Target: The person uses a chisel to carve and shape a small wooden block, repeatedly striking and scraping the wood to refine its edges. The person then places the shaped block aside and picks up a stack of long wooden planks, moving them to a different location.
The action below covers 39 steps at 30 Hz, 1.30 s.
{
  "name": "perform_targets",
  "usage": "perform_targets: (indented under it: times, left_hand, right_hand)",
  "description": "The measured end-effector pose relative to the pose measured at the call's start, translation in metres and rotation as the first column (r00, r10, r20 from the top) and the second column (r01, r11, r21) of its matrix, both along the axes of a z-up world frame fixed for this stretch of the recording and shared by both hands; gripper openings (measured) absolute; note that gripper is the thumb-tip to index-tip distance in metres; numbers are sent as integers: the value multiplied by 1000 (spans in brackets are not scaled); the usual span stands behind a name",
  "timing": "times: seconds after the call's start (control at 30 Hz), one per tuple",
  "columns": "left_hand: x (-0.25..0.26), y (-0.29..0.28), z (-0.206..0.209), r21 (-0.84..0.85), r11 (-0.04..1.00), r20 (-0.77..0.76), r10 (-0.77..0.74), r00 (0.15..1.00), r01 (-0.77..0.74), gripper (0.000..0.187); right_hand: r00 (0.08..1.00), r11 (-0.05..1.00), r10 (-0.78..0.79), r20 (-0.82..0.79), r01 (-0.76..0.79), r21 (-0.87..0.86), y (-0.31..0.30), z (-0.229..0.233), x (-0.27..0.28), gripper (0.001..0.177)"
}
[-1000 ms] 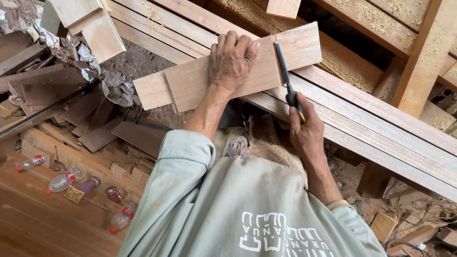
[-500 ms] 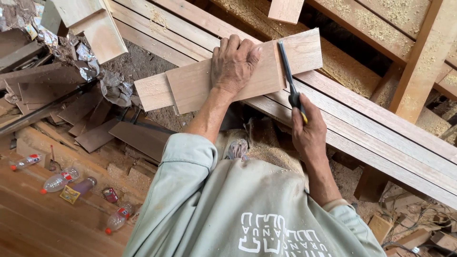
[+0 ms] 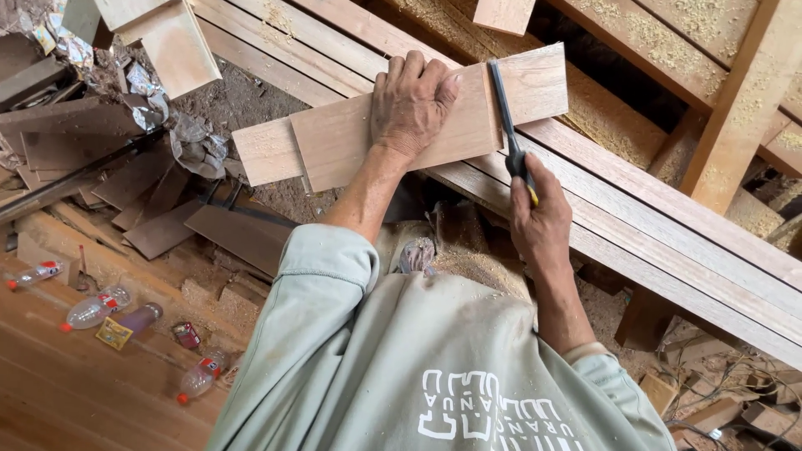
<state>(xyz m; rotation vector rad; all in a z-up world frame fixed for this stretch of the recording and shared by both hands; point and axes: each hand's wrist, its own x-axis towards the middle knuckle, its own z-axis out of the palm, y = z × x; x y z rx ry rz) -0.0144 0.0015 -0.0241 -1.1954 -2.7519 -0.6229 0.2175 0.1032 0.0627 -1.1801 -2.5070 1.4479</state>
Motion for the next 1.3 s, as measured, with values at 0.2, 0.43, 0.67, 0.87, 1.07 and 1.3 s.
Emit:
perform_targets:
  times: [0.2,0.43,0.67,0.87,1.07,1.3]
  left_hand:
    - [0,2,-8,-5,1000,-4,8,1000,-8,42]
    - [0,2,-5,-9,1000,-4,3,1000,-3,36]
    - [2,1,-5,25,1000,2,-6,1000,6,39]
    - [-1,3,-8,42,999,-20,32,999,-31,44]
    - [0,2,-4,16,1000,-4,-3,1000,3,43]
    - [-1,1,2,10,1000,-16,9,1000,-9,41]
  right_hand:
    - [1000,999,-2,8,2,-47,-3,5,14,44]
    - [1000,1000,-13,-27,12,-21,1,-1,4,43]
    - [999,1000,11,46,-12,8,-4,-4,13,45]
    - [999,999,31,-38,-30,46,-5,-3,17,43]
    - [1000,997,-26,15,27,-72,-1,12,-6,44]
    - [999,999,-16,43,18,-36,-6,10,-5,43]
